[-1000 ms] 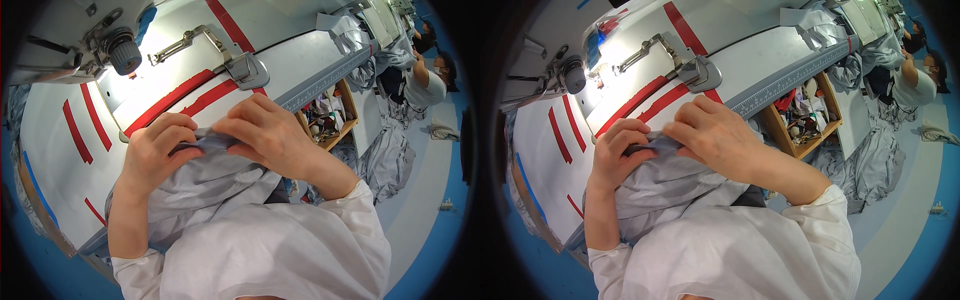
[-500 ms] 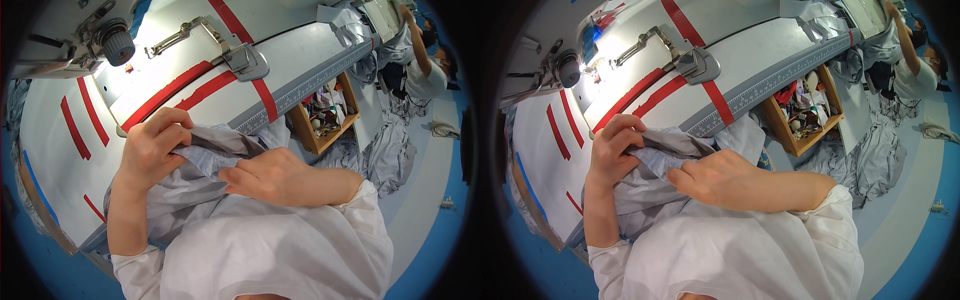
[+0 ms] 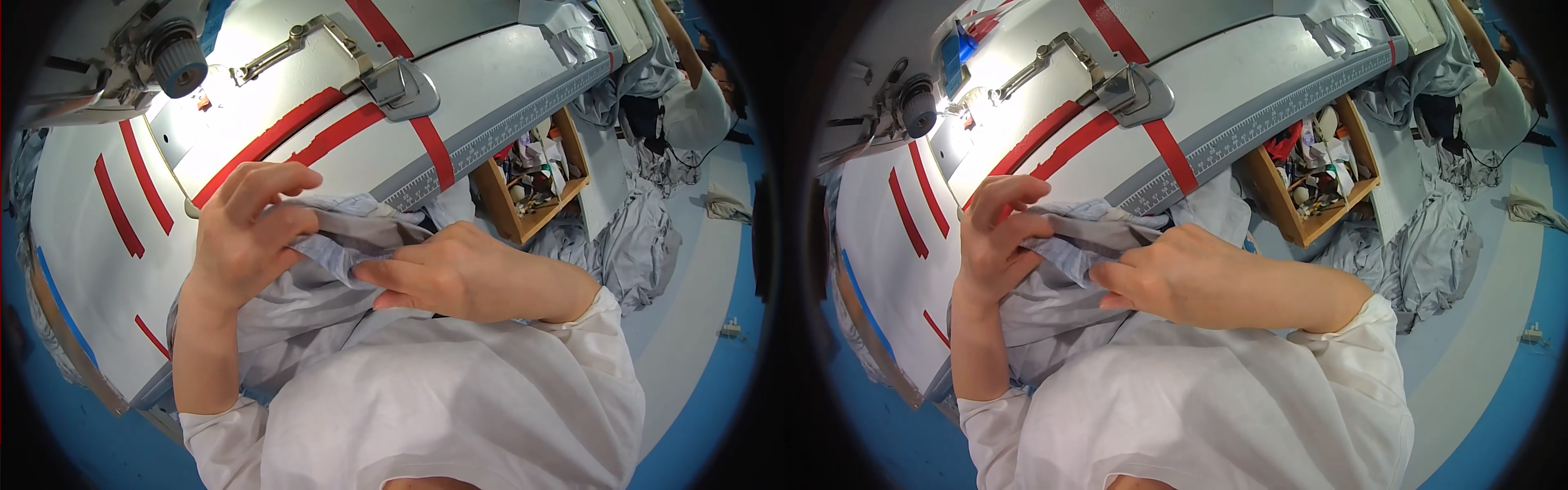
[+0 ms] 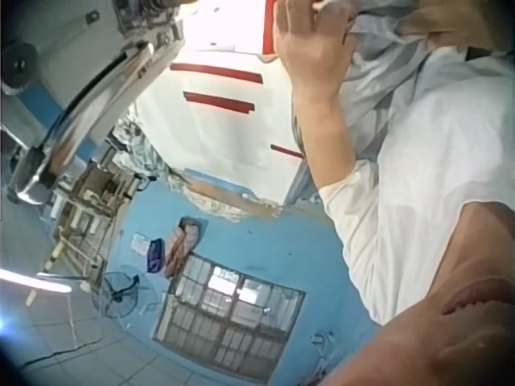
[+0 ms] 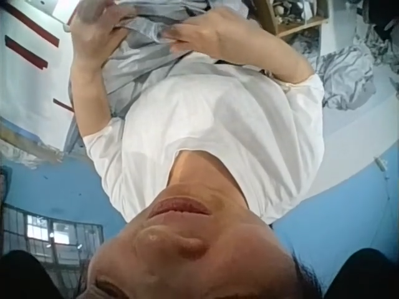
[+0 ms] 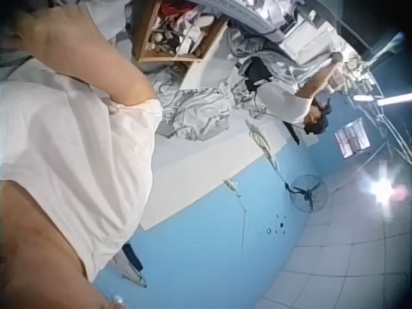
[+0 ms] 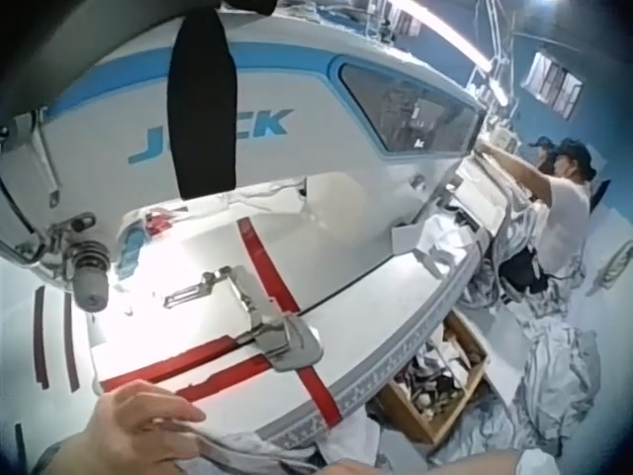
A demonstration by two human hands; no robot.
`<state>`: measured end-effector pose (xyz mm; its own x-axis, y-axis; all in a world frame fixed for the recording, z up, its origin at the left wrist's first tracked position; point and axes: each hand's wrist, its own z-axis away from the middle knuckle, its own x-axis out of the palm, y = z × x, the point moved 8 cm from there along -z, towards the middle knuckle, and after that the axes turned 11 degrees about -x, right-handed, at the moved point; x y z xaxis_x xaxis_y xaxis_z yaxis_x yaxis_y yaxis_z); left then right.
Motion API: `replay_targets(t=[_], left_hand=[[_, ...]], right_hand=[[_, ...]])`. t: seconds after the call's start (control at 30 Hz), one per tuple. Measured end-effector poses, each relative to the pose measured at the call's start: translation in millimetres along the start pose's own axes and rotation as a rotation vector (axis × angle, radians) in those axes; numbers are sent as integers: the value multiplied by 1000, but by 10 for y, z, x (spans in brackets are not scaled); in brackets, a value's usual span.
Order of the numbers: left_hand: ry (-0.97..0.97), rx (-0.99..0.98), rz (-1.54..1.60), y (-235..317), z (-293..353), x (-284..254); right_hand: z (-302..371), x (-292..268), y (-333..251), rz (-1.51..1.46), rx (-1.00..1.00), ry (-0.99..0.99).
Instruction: Sewing fabric to create pillowcases using an industrial sewing machine.
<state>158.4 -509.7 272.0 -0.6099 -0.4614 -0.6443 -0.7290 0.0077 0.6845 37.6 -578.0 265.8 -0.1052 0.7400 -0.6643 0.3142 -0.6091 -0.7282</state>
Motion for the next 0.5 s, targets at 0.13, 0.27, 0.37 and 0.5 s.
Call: replay_targets(t=[0.13, 0.27, 0.37, 0.5], left_hand=[[-14, 140, -191, 124, 15, 14], [36, 227, -189, 202, 40, -7], [-7, 277, -129, 244, 67, 16], [-48, 359, -33, 326, 141, 4]], right_hand=[[19, -2, 186, 295, 150, -11], [-9, -117, 182, 383, 79, 305], [-19, -169, 207, 482, -15, 371], [36, -271, 84, 477, -129, 451]])
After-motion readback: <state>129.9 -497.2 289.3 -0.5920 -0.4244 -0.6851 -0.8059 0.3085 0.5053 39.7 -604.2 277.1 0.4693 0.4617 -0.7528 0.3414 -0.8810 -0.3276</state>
